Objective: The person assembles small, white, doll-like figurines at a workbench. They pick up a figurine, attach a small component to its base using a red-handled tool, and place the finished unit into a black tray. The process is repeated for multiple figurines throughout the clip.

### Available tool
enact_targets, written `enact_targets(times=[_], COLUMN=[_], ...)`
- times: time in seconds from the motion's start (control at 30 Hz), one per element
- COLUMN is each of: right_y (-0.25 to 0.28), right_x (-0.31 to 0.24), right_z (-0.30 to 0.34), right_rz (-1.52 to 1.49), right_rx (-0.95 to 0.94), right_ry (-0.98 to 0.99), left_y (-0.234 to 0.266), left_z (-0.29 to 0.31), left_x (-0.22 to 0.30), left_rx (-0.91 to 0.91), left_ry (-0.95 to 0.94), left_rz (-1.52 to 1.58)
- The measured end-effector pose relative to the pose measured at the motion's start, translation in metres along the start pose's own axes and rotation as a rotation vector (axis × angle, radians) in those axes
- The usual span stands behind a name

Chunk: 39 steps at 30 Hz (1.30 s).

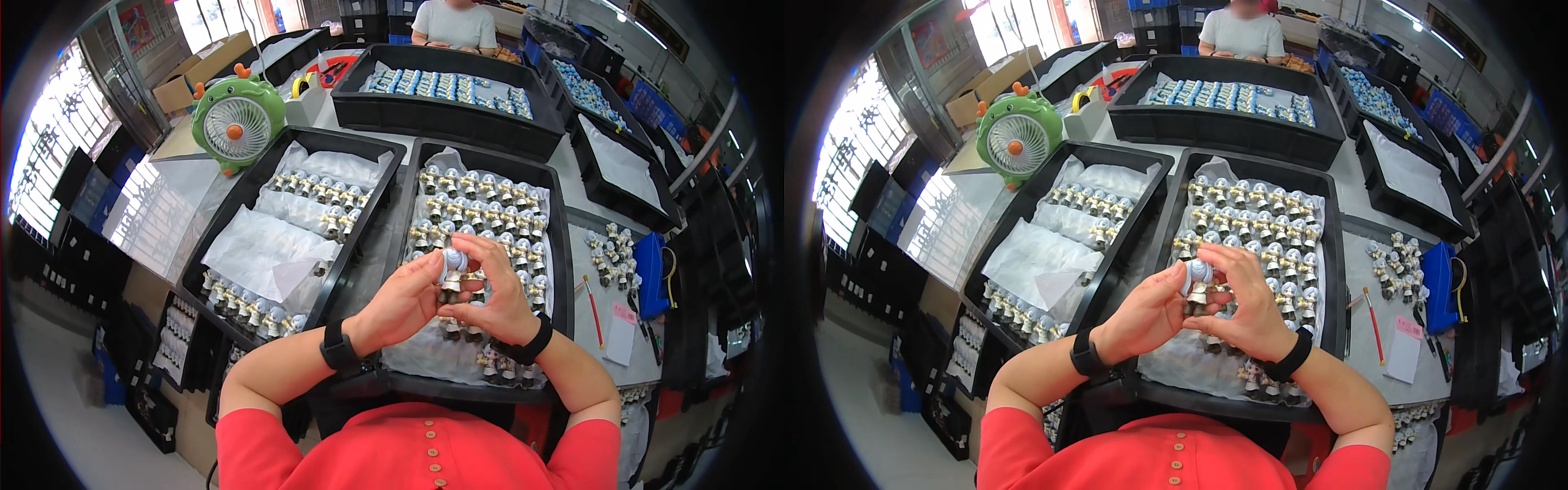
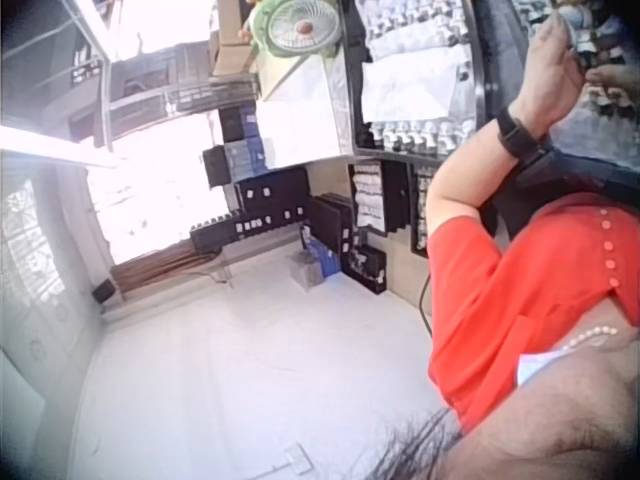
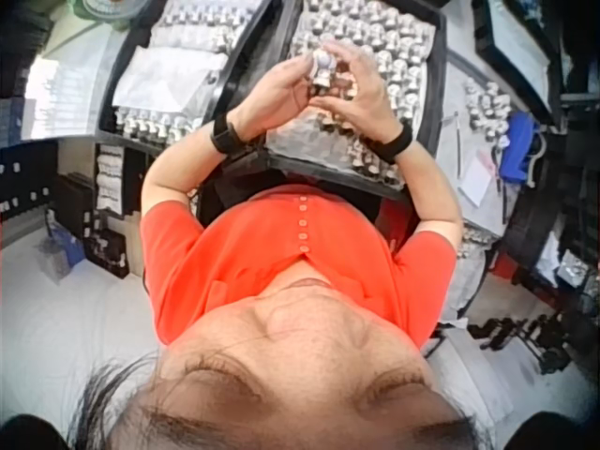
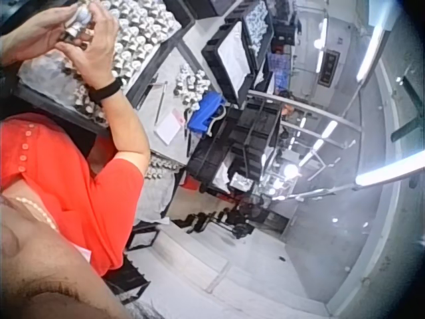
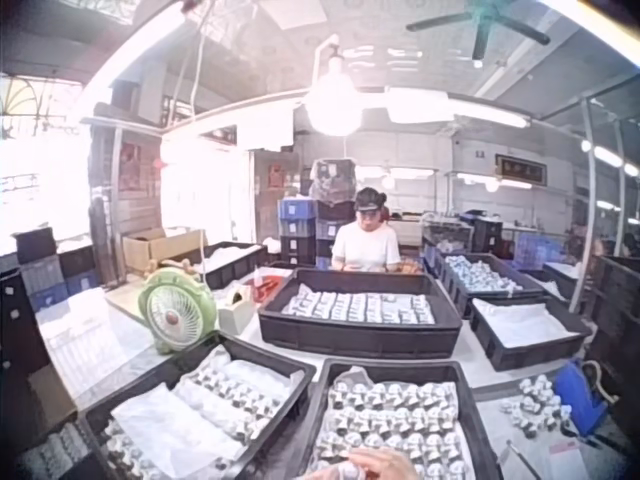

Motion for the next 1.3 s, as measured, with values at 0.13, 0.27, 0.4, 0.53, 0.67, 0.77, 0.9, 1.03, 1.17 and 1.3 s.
enact_targets(times=[0.13, 0.27, 0.4, 0.53, 0.67, 0.77, 0.9, 1.03, 1.17, 1.3], right_y=[0.000, -0.001, -0.001, 0.001, 0.001, 0.001, 0.002, 0.002, 0.001, 0.001], right_x=[-0.001, 0.002, 0.001, -0.003, -0.001, 0.001, -0.006, -0.008, -0.012, -0.016], right_z=[-0.001, 0.001, 0.003, 0.000, 0.002, 0.003, 0.001, 0.004, 0.007, 0.004], right_rz=[0.036, -0.018, -0.038, 0.015, 0.024, 0.012, 0.060, 0.106, 0.119, 0.144], right_rx=[-0.010, -0.015, 0.003, 0.005, 0.012, 0.028, 0.074, 0.085, 0.110, 0.156], right_ry=[0.016, -0.053, -0.060, 0.012, -0.017, -0.046, 0.067, 0.091, 0.115, 0.167], left_y=[0.003, 0.002, 0.003, 0.003, -0.001, 0.000, 0.002, 0.004, 0.007, 0.008], left_z=[-0.001, -0.001, 0.000, 0.000, 0.001, 0.001, 0.001, 0.001, 0.000, 0.002], left_x=[-0.002, -0.001, -0.001, 0.000, 0.003, 0.003, 0.004, 0.005, 0.004, 0.004], left_rx=[-0.013, -0.009, 0.004, 0.000, 0.013, 0.021, 0.032, 0.065, 0.032, 0.082], left_ry=[0.012, -0.003, -0.006, -0.008, 0.002, -0.005, -0.011, -0.024, -0.044, -0.071], left_rz=[0.010, -0.002, 0.007, 0.008, 0.018, 0.007, 0.015, 0.037, 0.051, 0.025])
Point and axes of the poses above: each hand's wrist, its own z-axis away from the middle knuckle, its own y-axis out of the back of the hand, x = y × z, the point moved 5 cm from there along -z, towards the middle knuckle, and after that the axes turned 3 degrees about -z, right-handed, at the moved point
